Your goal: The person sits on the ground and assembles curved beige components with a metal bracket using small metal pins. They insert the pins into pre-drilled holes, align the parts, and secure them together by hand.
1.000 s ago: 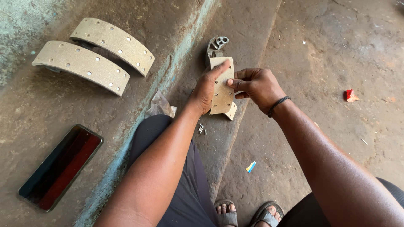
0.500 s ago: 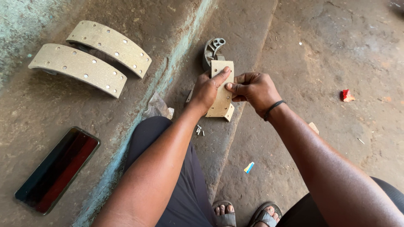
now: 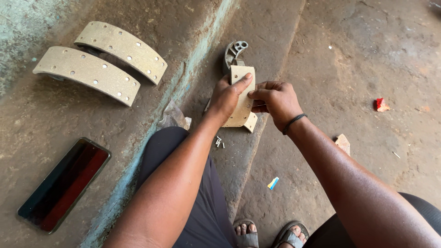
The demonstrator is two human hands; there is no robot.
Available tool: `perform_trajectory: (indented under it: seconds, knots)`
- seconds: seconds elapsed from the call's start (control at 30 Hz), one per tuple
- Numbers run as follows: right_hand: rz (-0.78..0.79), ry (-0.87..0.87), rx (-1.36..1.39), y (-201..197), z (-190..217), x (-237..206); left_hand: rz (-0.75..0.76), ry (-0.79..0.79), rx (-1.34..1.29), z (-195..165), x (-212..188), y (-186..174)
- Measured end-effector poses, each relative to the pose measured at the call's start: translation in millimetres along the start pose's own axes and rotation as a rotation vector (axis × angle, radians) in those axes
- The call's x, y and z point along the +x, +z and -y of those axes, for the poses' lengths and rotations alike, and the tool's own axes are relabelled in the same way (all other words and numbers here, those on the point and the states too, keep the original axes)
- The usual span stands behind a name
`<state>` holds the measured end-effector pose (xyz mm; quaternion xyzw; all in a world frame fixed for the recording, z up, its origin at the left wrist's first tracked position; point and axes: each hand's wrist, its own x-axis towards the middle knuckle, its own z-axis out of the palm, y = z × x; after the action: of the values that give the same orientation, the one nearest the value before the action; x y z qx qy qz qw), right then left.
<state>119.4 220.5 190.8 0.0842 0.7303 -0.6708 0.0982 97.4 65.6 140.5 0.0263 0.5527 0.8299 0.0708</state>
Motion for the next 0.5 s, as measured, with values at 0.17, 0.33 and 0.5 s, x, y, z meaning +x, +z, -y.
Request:
perform_trajectory:
  seconds: [0.17,0.33,0.5]
  knots:
    - [-0.067,-0.048,-0.009,8,-4,2,0.040,0.035,-0.051,-3,2,-2]
    - [-0.063,-0.131,-0.016,13,-21,9,-0.017,0.003,-0.008,-10,2,-6]
    - [-0.175,-0.150,-0.180,24,-70,5,-0.192,0.085,-0.094,-14,16,-18]
